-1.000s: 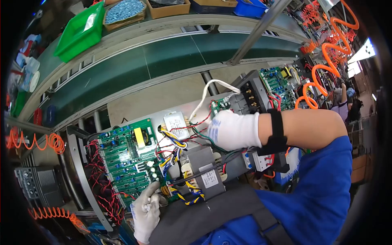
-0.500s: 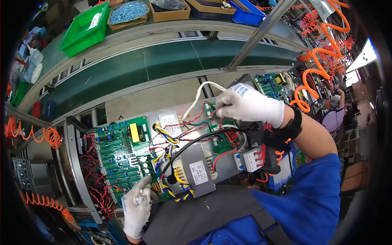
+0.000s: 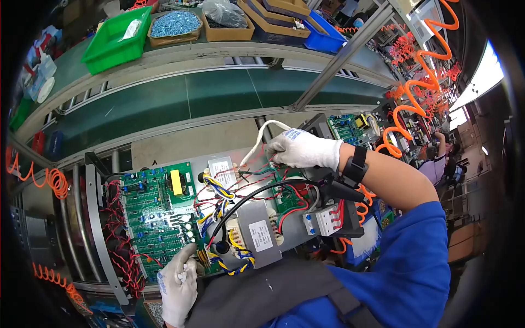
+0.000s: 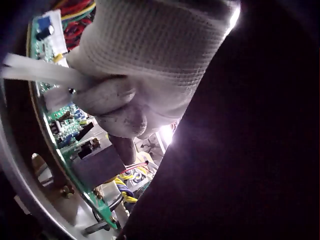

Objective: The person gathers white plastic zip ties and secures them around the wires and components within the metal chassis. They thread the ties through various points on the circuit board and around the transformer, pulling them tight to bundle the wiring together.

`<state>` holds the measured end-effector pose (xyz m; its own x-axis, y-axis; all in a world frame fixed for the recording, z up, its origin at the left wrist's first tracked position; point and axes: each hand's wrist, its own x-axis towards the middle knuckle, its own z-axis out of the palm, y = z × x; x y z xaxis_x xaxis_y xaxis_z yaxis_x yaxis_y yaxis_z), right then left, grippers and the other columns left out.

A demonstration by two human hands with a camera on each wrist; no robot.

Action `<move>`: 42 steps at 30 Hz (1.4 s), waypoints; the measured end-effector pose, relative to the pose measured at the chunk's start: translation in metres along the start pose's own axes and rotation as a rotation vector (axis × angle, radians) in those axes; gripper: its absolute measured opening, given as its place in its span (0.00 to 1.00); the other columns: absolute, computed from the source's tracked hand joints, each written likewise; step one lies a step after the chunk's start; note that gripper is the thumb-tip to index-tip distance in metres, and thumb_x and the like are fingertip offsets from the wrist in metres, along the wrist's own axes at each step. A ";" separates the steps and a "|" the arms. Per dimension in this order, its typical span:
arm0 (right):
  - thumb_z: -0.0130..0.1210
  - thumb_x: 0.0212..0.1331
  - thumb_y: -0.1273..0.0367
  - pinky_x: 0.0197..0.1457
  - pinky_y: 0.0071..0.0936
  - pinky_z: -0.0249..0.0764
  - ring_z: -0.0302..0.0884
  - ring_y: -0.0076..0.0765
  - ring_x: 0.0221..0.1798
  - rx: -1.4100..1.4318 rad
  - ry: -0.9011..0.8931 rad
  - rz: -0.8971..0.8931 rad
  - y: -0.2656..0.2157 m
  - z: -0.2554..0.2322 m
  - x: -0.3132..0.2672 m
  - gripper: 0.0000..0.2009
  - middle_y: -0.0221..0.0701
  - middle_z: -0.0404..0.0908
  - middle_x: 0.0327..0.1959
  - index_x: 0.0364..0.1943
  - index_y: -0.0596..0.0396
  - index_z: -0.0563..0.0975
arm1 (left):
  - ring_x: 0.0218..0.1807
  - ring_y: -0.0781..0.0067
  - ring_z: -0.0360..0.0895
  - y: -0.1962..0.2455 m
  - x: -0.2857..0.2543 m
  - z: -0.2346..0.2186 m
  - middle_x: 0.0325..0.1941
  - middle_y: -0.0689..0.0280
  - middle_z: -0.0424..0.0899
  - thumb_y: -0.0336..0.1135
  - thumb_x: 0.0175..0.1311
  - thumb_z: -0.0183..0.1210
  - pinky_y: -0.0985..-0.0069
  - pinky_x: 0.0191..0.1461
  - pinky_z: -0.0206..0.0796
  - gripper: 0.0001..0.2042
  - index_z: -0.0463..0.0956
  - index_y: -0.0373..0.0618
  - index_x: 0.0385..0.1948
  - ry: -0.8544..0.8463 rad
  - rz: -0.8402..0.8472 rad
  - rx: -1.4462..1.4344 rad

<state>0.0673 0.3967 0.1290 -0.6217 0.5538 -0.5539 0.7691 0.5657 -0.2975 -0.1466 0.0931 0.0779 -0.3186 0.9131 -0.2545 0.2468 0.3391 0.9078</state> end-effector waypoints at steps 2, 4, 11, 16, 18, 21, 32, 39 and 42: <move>0.55 0.54 0.66 0.48 0.39 0.73 0.79 0.48 0.41 0.010 -0.007 0.028 -0.002 0.001 0.003 0.11 0.42 0.81 0.35 0.38 0.57 0.80 | 0.29 0.71 0.76 -0.003 0.002 -0.002 0.33 0.56 0.80 0.35 0.67 0.49 0.76 0.35 0.67 0.15 0.74 0.31 0.47 -0.021 0.080 0.013; 0.52 0.59 0.67 0.33 0.29 0.73 0.79 0.32 0.26 -0.115 0.015 0.036 -0.003 0.004 0.005 0.09 0.33 0.79 0.24 0.39 0.54 0.79 | 0.31 0.75 0.75 -0.006 0.003 -0.005 0.33 0.57 0.80 0.31 0.66 0.48 0.77 0.37 0.67 0.15 0.74 0.30 0.47 -0.054 0.067 -0.012; 0.54 0.57 0.68 0.40 0.34 0.75 0.81 0.42 0.35 -0.020 0.070 0.077 -0.001 0.015 0.003 0.09 0.37 0.81 0.29 0.38 0.55 0.79 | 0.29 0.77 0.74 -0.014 0.007 -0.008 0.33 0.60 0.79 0.29 0.67 0.47 0.78 0.37 0.67 0.14 0.73 0.28 0.49 -0.104 0.078 -0.040; 0.53 0.52 0.70 0.46 0.37 0.74 0.81 0.46 0.40 -0.157 0.184 -0.167 0.014 0.025 0.005 0.09 0.39 0.82 0.32 0.36 0.52 0.81 | 0.31 0.61 0.80 -0.018 0.007 -0.007 0.34 0.52 0.81 0.39 0.68 0.49 0.72 0.38 0.70 0.17 0.74 0.33 0.48 -0.113 -0.008 -0.089; 0.54 0.52 0.70 0.46 0.37 0.75 0.81 0.46 0.40 -0.167 0.159 -0.113 0.012 0.024 0.004 0.10 0.39 0.83 0.32 0.37 0.51 0.82 | 0.30 0.62 0.80 -0.019 0.007 -0.006 0.34 0.52 0.81 0.38 0.67 0.49 0.72 0.37 0.70 0.16 0.74 0.33 0.48 -0.065 0.063 -0.058; 0.55 0.52 0.70 0.44 0.34 0.76 0.82 0.43 0.38 -0.125 0.157 -0.045 0.009 0.025 0.001 0.11 0.38 0.83 0.32 0.40 0.50 0.82 | 0.29 0.65 0.79 -0.019 0.005 -0.004 0.34 0.53 0.81 0.34 0.66 0.50 0.73 0.36 0.70 0.15 0.74 0.34 0.48 -0.063 0.024 -0.107; 0.56 0.53 0.69 0.44 0.34 0.75 0.81 0.44 0.39 -0.180 0.212 -0.015 0.001 0.027 -0.003 0.09 0.38 0.83 0.32 0.38 0.51 0.82 | 0.26 0.70 0.77 -0.016 0.003 -0.004 0.29 0.57 0.79 0.36 0.67 0.50 0.76 0.33 0.68 0.16 0.74 0.35 0.49 -0.034 0.068 -0.111; 0.55 0.51 0.71 0.49 0.36 0.74 0.80 0.44 0.43 -0.270 0.238 -0.071 -0.001 0.029 -0.005 0.09 0.36 0.82 0.37 0.37 0.53 0.81 | 0.25 0.64 0.78 -0.024 0.004 -0.004 0.28 0.55 0.80 0.38 0.68 0.49 0.72 0.32 0.69 0.16 0.74 0.35 0.49 -0.049 0.106 -0.084; 0.54 0.51 0.71 0.49 0.37 0.74 0.80 0.44 0.43 -0.256 0.230 -0.078 0.001 0.029 -0.004 0.09 0.36 0.82 0.37 0.36 0.52 0.81 | 0.25 0.67 0.77 -0.021 0.005 -0.006 0.27 0.56 0.79 0.38 0.68 0.49 0.74 0.32 0.68 0.16 0.74 0.34 0.49 -0.069 0.067 -0.105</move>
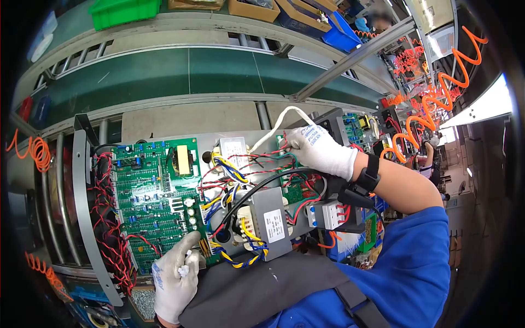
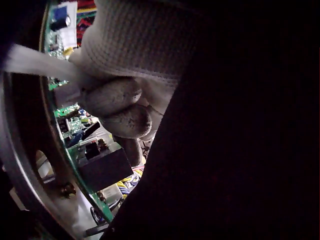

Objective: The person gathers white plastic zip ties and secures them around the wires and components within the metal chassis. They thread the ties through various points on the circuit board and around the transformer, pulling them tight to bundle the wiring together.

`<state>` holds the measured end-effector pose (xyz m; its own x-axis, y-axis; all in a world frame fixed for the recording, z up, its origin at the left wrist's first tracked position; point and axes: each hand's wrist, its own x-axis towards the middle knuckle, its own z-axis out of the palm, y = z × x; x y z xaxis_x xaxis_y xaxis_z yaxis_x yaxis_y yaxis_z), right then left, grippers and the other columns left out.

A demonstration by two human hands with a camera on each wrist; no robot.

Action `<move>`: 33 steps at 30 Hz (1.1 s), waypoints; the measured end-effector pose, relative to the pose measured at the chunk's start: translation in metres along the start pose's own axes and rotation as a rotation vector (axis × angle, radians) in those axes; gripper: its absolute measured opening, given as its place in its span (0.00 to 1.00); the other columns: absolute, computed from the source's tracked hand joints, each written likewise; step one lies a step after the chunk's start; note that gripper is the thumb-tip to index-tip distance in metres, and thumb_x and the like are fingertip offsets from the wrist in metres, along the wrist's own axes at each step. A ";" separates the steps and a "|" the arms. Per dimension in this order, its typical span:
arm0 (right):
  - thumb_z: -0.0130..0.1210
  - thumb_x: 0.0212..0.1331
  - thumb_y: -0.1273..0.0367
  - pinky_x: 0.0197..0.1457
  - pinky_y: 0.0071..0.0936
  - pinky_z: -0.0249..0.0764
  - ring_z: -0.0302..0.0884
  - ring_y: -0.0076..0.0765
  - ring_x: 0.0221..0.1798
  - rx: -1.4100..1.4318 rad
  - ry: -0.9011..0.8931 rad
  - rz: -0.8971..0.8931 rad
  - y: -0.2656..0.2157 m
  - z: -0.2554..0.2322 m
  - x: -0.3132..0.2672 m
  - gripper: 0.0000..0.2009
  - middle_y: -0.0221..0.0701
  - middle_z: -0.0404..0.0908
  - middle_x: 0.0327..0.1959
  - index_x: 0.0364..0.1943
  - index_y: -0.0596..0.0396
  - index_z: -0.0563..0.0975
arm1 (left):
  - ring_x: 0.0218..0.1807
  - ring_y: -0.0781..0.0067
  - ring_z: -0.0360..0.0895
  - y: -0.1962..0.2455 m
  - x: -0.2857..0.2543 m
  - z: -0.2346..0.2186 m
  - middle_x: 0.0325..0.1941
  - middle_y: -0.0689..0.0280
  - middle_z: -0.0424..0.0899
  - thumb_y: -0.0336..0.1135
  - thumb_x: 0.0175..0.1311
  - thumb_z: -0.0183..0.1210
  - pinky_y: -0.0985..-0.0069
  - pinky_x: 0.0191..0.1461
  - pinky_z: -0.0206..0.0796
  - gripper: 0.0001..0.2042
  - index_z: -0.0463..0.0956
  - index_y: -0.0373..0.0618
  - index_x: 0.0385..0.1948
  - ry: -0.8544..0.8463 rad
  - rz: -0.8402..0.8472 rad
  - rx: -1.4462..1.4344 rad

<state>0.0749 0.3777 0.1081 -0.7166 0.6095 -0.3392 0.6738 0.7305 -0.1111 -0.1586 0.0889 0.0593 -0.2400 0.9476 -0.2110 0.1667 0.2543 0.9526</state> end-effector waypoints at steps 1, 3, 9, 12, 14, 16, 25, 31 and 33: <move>0.54 0.51 0.71 0.49 0.37 0.74 0.80 0.44 0.42 0.030 -0.002 -0.012 0.001 0.001 0.000 0.09 0.35 0.82 0.37 0.36 0.52 0.82 | 0.25 0.68 0.77 -0.001 0.000 0.000 0.26 0.56 0.79 0.37 0.68 0.49 0.74 0.31 0.68 0.16 0.74 0.34 0.49 0.004 0.008 0.018; 0.53 0.51 0.72 0.49 0.37 0.74 0.80 0.44 0.42 0.001 -0.015 -0.011 -0.001 0.000 0.001 0.09 0.35 0.82 0.37 0.36 0.52 0.82 | 0.25 0.69 0.77 0.001 0.000 0.000 0.25 0.57 0.79 0.37 0.68 0.49 0.75 0.31 0.68 0.16 0.74 0.34 0.49 0.006 0.015 0.037; 0.53 0.51 0.72 0.47 0.38 0.74 0.80 0.45 0.41 -0.058 -0.029 -0.125 0.011 0.002 0.009 0.08 0.37 0.81 0.34 0.34 0.52 0.81 | 0.24 0.72 0.77 0.000 0.000 0.002 0.25 0.58 0.79 0.34 0.67 0.49 0.76 0.31 0.68 0.14 0.74 0.34 0.48 0.013 0.019 0.003; 0.54 0.50 0.73 0.46 0.39 0.73 0.79 0.46 0.42 -0.056 -0.077 -0.095 0.009 -0.001 0.017 0.06 0.36 0.81 0.33 0.32 0.52 0.81 | 0.24 0.73 0.77 0.000 0.000 0.002 0.26 0.57 0.79 0.31 0.67 0.49 0.77 0.31 0.69 0.13 0.74 0.34 0.49 0.007 -0.025 -0.043; 0.56 0.50 0.71 0.43 0.42 0.73 0.79 0.48 0.39 -0.114 -0.125 -0.159 0.009 -0.003 0.020 0.05 0.39 0.80 0.29 0.32 0.53 0.80 | 0.24 0.73 0.77 0.005 0.001 0.003 0.28 0.57 0.80 0.29 0.66 0.49 0.77 0.31 0.69 0.13 0.74 0.34 0.49 0.013 -0.027 -0.044; 0.57 0.49 0.71 0.42 0.43 0.73 0.79 0.50 0.38 -0.114 -0.120 -0.180 0.005 -0.007 0.020 0.06 0.41 0.80 0.28 0.32 0.55 0.79 | 0.24 0.73 0.77 0.005 0.001 0.004 0.28 0.57 0.80 0.28 0.66 0.49 0.77 0.31 0.69 0.13 0.74 0.34 0.49 0.021 -0.010 -0.025; 0.54 0.50 0.73 0.40 0.44 0.74 0.80 0.50 0.37 -0.341 -0.058 -0.322 0.005 0.004 0.022 0.10 0.43 0.80 0.30 0.38 0.62 0.75 | 0.26 0.78 0.74 0.012 -0.001 0.004 0.27 0.62 0.78 0.28 0.67 0.47 0.78 0.31 0.66 0.13 0.74 0.31 0.48 0.029 -0.082 -0.020; 0.55 0.48 0.71 0.36 0.36 0.73 0.79 0.44 0.30 0.343 0.030 -0.089 -0.008 -0.076 -0.027 0.13 0.41 0.78 0.26 0.40 0.55 0.79 | 0.21 0.89 0.66 0.058 -0.012 -0.005 0.31 0.63 0.80 0.36 0.71 0.48 0.89 0.25 0.57 0.17 0.72 0.31 0.52 0.131 -0.016 -0.076; 0.57 0.51 0.73 0.38 0.27 0.75 0.81 0.33 0.34 0.633 0.141 -0.206 -0.045 -0.113 -0.079 0.18 0.37 0.81 0.32 0.49 0.56 0.76 | 0.24 0.84 0.70 0.079 0.000 0.007 0.33 0.63 0.80 0.37 0.70 0.49 0.86 0.27 0.61 0.17 0.73 0.32 0.50 0.151 0.123 -0.057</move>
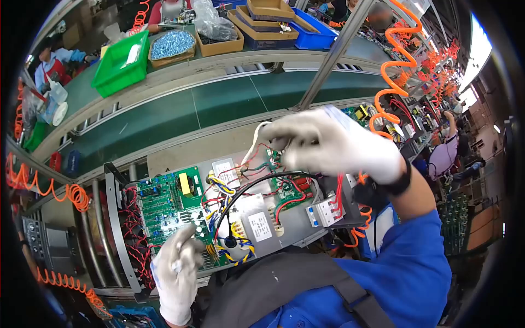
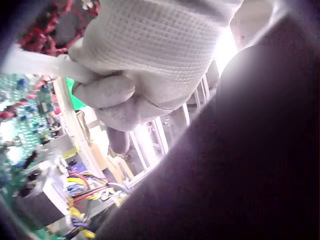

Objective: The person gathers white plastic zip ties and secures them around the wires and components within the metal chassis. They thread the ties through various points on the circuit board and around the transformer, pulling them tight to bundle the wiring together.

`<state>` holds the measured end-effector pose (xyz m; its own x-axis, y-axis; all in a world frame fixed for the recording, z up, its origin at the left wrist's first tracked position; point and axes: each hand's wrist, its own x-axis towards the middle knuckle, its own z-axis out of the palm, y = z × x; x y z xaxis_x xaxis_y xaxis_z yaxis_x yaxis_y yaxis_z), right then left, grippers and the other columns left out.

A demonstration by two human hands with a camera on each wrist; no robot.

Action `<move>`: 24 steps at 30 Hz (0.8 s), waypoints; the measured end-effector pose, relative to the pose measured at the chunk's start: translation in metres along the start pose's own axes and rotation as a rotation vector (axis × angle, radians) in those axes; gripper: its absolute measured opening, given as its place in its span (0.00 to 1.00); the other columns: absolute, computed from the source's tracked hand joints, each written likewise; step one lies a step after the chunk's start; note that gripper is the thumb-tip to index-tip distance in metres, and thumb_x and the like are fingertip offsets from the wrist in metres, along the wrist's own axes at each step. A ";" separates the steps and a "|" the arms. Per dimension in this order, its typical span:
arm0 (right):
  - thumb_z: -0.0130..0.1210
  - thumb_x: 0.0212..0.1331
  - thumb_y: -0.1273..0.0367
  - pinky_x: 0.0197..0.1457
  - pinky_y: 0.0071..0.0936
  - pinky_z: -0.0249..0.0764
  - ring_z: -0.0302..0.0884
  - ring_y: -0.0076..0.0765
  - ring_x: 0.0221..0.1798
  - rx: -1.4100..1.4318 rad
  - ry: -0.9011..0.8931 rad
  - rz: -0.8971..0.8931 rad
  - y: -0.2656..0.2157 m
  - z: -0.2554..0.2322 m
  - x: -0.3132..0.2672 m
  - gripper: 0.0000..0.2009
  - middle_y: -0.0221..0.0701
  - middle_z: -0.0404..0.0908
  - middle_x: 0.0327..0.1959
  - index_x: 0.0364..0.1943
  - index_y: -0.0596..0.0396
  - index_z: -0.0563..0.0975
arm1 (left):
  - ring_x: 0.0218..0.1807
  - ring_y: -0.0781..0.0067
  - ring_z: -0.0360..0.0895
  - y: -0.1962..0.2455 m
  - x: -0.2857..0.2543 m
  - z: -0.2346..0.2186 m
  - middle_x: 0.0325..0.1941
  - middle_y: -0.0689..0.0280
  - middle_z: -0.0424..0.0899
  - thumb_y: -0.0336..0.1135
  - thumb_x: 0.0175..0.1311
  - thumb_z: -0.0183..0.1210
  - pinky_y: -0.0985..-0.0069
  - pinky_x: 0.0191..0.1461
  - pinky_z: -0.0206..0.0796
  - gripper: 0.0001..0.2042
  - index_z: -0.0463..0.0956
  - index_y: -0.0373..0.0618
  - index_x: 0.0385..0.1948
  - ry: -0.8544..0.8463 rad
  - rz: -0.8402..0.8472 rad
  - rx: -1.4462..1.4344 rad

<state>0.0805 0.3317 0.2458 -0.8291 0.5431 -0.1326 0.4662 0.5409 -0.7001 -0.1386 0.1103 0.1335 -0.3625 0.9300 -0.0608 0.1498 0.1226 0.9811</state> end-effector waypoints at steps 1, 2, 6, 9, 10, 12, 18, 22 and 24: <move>0.59 0.51 0.70 0.41 0.27 0.77 0.81 0.39 0.36 -0.240 0.168 -0.402 0.000 0.012 -0.018 0.24 0.39 0.81 0.37 0.55 0.57 0.72 | 0.25 0.79 0.72 0.022 0.010 0.015 0.33 0.62 0.80 0.35 0.69 0.50 0.83 0.28 0.64 0.16 0.73 0.32 0.50 -0.020 0.019 0.054; 0.59 0.52 0.68 0.42 0.30 0.77 0.81 0.43 0.38 -0.214 0.196 -0.539 -0.006 0.030 -0.027 0.23 0.40 0.80 0.38 0.55 0.56 0.71 | 0.30 0.70 0.76 0.039 0.016 0.028 0.36 0.58 0.81 0.29 0.65 0.50 0.77 0.35 0.68 0.15 0.73 0.34 0.51 -0.136 0.187 0.257; 0.52 0.51 0.67 0.32 0.27 0.77 0.81 0.32 0.33 -0.507 0.179 -0.731 -0.003 0.053 -0.077 0.17 0.32 0.80 0.35 0.45 0.59 0.76 | 0.48 0.49 0.78 0.073 0.032 0.078 0.45 0.49 0.80 0.21 0.54 0.49 0.63 0.52 0.70 0.24 0.69 0.41 0.57 -0.639 0.394 0.429; 0.55 0.49 0.66 0.30 0.25 0.76 0.80 0.30 0.31 -0.325 0.310 -0.715 0.027 0.050 -0.088 0.16 0.32 0.81 0.36 0.43 0.58 0.78 | 0.45 0.49 0.79 0.080 0.038 0.104 0.43 0.49 0.80 0.24 0.56 0.48 0.63 0.50 0.71 0.22 0.70 0.41 0.56 -0.756 0.290 0.377; 0.56 0.48 0.66 0.29 0.24 0.76 0.80 0.29 0.30 -0.230 0.306 -0.645 0.033 0.047 -0.090 0.16 0.32 0.81 0.36 0.42 0.57 0.78 | 0.43 0.49 0.80 0.080 0.041 0.111 0.41 0.49 0.80 0.25 0.58 0.49 0.62 0.47 0.71 0.18 0.72 0.40 0.52 -0.829 0.240 0.332; 0.59 0.46 0.66 0.27 0.24 0.75 0.80 0.28 0.29 -0.296 0.294 -0.651 0.042 0.038 -0.094 0.17 0.28 0.81 0.33 0.44 0.54 0.79 | 0.36 0.51 0.80 0.076 0.045 0.115 0.34 0.50 0.80 0.30 0.62 0.48 0.61 0.39 0.71 0.09 0.75 0.39 0.39 -0.997 0.074 0.590; 0.62 0.56 0.66 0.25 0.26 0.71 0.77 0.33 0.22 0.144 0.222 -0.620 0.042 0.047 -0.090 0.15 0.30 0.80 0.25 0.48 0.52 0.79 | 0.30 0.54 0.79 0.093 0.051 0.103 0.27 0.54 0.78 0.32 0.66 0.47 0.63 0.34 0.70 0.07 0.72 0.41 0.37 -1.165 -0.124 0.350; 0.62 0.54 0.74 0.28 0.22 0.73 0.80 0.27 0.25 0.480 0.552 -0.347 0.018 0.067 -0.100 0.06 0.34 0.84 0.26 0.36 0.59 0.83 | 0.31 0.57 0.79 0.101 0.076 0.054 0.28 0.57 0.78 0.28 0.64 0.45 0.66 0.34 0.71 0.06 0.72 0.41 0.36 -1.236 0.201 0.564; 0.59 0.56 0.75 0.32 0.20 0.76 0.80 0.22 0.30 0.691 0.847 0.017 0.005 0.070 -0.111 0.08 0.33 0.84 0.30 0.39 0.64 0.81 | 0.31 0.61 0.78 0.102 0.117 0.020 0.29 0.58 0.79 0.27 0.64 0.46 0.69 0.34 0.70 0.08 0.74 0.39 0.37 -0.950 0.586 0.744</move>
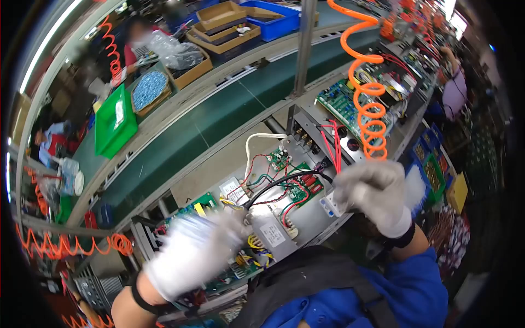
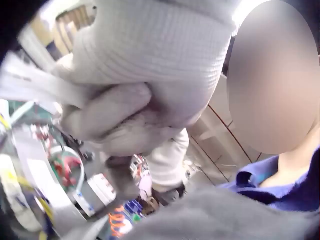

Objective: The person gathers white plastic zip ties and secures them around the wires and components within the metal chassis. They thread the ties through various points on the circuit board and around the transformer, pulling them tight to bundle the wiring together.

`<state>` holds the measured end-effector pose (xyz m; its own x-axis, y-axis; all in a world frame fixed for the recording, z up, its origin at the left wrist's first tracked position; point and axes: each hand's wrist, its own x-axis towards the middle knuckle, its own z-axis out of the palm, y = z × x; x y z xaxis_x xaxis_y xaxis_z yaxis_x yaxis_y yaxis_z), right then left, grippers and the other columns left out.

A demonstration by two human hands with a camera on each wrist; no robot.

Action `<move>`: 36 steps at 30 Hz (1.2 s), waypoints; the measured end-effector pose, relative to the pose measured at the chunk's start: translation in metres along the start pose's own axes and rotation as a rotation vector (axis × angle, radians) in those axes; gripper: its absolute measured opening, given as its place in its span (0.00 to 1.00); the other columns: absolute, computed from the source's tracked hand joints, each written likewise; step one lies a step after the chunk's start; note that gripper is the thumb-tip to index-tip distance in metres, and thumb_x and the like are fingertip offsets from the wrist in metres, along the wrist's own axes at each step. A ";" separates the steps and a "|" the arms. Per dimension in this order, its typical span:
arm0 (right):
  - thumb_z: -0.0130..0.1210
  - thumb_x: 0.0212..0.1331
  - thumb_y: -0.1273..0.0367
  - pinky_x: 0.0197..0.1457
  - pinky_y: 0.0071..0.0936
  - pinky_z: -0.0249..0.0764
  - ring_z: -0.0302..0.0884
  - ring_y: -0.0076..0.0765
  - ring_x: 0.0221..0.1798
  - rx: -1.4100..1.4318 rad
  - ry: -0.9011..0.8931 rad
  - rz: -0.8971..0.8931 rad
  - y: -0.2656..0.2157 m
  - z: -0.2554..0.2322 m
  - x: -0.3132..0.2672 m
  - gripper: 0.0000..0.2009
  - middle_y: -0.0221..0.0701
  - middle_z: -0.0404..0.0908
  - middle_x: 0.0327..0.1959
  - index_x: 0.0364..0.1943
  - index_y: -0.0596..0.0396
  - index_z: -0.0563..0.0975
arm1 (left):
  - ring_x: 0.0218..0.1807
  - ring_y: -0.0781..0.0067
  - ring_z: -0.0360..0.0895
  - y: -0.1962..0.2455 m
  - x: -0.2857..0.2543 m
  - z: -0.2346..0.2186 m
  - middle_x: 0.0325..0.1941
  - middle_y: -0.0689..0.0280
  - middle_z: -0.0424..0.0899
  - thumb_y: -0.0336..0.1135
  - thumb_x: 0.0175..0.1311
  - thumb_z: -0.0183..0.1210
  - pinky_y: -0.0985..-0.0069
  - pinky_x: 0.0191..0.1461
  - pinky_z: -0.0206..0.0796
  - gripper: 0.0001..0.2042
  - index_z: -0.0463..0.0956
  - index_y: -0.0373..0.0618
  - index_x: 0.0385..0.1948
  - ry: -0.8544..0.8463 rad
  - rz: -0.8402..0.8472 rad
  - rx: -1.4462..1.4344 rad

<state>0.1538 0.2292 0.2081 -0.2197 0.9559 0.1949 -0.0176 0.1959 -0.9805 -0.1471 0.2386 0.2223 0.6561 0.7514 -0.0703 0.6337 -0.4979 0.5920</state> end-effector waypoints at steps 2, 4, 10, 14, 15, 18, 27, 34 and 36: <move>0.57 0.57 0.75 0.35 0.19 0.76 0.79 0.21 0.31 0.029 0.211 0.070 -0.003 0.016 0.003 0.09 0.33 0.83 0.32 0.41 0.65 0.80 | 0.30 0.70 0.75 -0.016 0.019 -0.032 0.30 0.61 0.79 0.30 0.65 0.47 0.73 0.34 0.69 0.10 0.76 0.38 0.41 0.311 0.007 -0.120; 0.55 0.59 0.75 0.34 0.17 0.73 0.77 0.19 0.31 -0.173 0.165 -0.124 0.012 0.033 0.013 0.10 0.31 0.83 0.33 0.43 0.65 0.79 | 0.36 0.78 0.74 0.014 0.047 -0.058 0.37 0.63 0.80 0.34 0.65 0.52 0.78 0.41 0.67 0.14 0.75 0.35 0.48 0.230 -0.086 -0.396; 0.53 0.59 0.73 0.41 0.24 0.74 0.80 0.29 0.38 -0.242 0.216 -0.208 0.017 0.058 0.048 0.13 0.38 0.81 0.38 0.47 0.65 0.77 | 0.28 0.85 0.72 -0.007 0.097 -0.062 0.26 0.71 0.80 0.34 0.67 0.56 0.83 0.33 0.65 0.10 0.79 0.36 0.40 -0.317 -0.197 -0.526; 0.50 0.59 0.69 0.61 0.45 0.65 0.68 0.58 0.58 -0.785 0.236 -0.192 0.102 0.065 0.080 0.18 0.49 0.71 0.56 0.52 0.63 0.70 | 0.26 0.58 0.79 -0.087 0.153 -0.028 0.26 0.53 0.80 0.34 0.65 0.51 0.68 0.30 0.69 0.10 0.80 0.41 0.37 0.116 -0.058 -0.068; 0.50 0.58 0.68 0.62 0.46 0.64 0.67 0.60 0.58 -0.947 0.259 -0.210 0.125 0.068 0.085 0.18 0.49 0.71 0.56 0.52 0.62 0.70 | 0.29 0.53 0.79 -0.100 0.162 -0.019 0.28 0.52 0.81 0.36 0.65 0.50 0.67 0.31 0.70 0.11 0.80 0.42 0.38 0.084 -0.125 0.005; 0.50 0.58 0.66 0.64 0.46 0.63 0.66 0.58 0.60 -1.007 0.164 -0.003 0.111 0.067 0.082 0.17 0.49 0.71 0.55 0.50 0.61 0.71 | 0.20 0.77 0.71 -0.132 0.149 0.037 0.23 0.61 0.78 0.30 0.64 0.53 0.77 0.25 0.64 0.13 0.78 0.41 0.49 0.209 0.111 -0.044; 0.47 0.63 0.68 0.48 0.42 0.71 0.75 0.54 0.48 -0.801 0.407 0.209 0.109 0.056 0.052 0.12 0.50 0.76 0.43 0.45 0.61 0.74 | 0.29 0.56 0.78 -0.098 0.105 0.047 0.30 0.62 0.80 0.28 0.56 0.54 0.69 0.30 0.71 0.14 0.75 0.48 0.46 -0.166 0.315 -0.098; 0.45 0.65 0.62 0.39 0.41 0.73 0.77 0.48 0.35 -1.059 -0.114 0.659 0.122 0.059 0.068 0.13 0.37 0.76 0.31 0.35 0.53 0.78 | 0.26 0.62 0.79 -0.094 0.085 0.058 0.28 0.64 0.76 0.31 0.51 0.56 0.68 0.28 0.70 0.10 0.71 0.47 0.36 -0.282 0.331 0.236; 0.46 0.64 0.61 0.41 0.41 0.73 0.77 0.47 0.38 -0.922 -0.125 0.651 0.115 0.057 0.071 0.13 0.38 0.76 0.31 0.36 0.53 0.79 | 0.26 0.63 0.79 -0.095 0.083 0.068 0.28 0.64 0.75 0.33 0.52 0.56 0.67 0.30 0.70 0.11 0.71 0.44 0.37 -0.310 0.361 0.362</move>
<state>0.0806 0.3068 0.1074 -0.0208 0.9164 -0.3996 0.8489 -0.1949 -0.4913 -0.1245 0.3187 0.1058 0.9103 0.3733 -0.1788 0.4124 -0.8549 0.3148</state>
